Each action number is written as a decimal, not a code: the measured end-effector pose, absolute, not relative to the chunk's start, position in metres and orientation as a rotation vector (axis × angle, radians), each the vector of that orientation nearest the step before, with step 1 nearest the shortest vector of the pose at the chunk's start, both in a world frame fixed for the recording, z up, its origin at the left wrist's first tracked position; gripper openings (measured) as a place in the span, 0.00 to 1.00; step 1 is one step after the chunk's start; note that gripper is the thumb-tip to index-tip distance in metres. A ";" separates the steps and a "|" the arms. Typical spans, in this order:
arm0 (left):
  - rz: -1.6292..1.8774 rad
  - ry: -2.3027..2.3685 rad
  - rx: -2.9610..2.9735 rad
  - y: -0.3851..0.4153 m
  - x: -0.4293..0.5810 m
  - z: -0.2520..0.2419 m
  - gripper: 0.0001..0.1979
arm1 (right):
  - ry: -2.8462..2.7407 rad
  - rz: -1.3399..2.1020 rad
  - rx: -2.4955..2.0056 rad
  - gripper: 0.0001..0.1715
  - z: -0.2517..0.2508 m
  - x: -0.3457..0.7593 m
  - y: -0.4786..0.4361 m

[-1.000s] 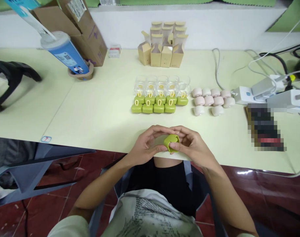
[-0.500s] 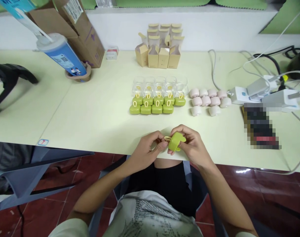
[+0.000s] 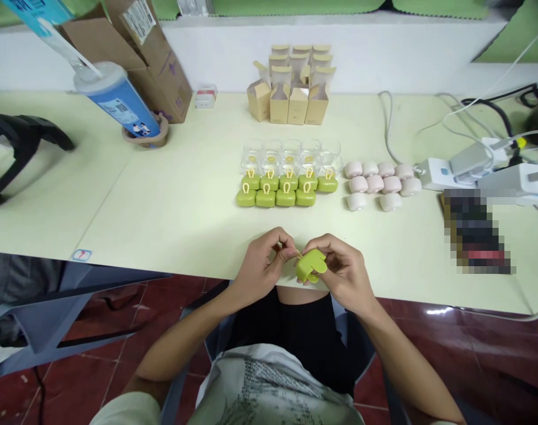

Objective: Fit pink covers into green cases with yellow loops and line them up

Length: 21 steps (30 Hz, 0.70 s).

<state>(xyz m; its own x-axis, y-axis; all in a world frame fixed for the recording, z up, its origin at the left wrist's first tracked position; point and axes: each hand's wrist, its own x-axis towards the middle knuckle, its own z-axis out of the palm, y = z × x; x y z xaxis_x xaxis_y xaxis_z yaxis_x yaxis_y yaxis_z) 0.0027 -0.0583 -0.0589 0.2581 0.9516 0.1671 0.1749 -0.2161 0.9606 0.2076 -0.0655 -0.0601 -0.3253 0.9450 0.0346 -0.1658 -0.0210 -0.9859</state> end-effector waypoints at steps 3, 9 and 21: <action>1.089 1.085 1.636 -0.058 0.001 -0.059 0.12 | -1.321 1.539 -0.885 0.10 -0.059 0.208 -0.070; 1.097 1.125 1.571 -0.064 0.002 -0.055 0.14 | -1.240 1.664 -0.842 0.18 -0.052 0.206 -0.066; 1.560 1.213 1.765 -0.080 -0.009 -0.032 0.03 | -1.408 1.342 -1.019 0.21 -0.046 0.240 -0.051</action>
<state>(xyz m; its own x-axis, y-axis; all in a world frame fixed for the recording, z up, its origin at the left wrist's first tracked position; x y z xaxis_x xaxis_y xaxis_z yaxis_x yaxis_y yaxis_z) -0.0085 -0.0795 -0.0323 -0.0465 0.8519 0.5216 0.2955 -0.4870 0.8219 0.2401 -0.0513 -0.0462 -0.2434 0.9673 0.0706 -0.0239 0.0668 -0.9975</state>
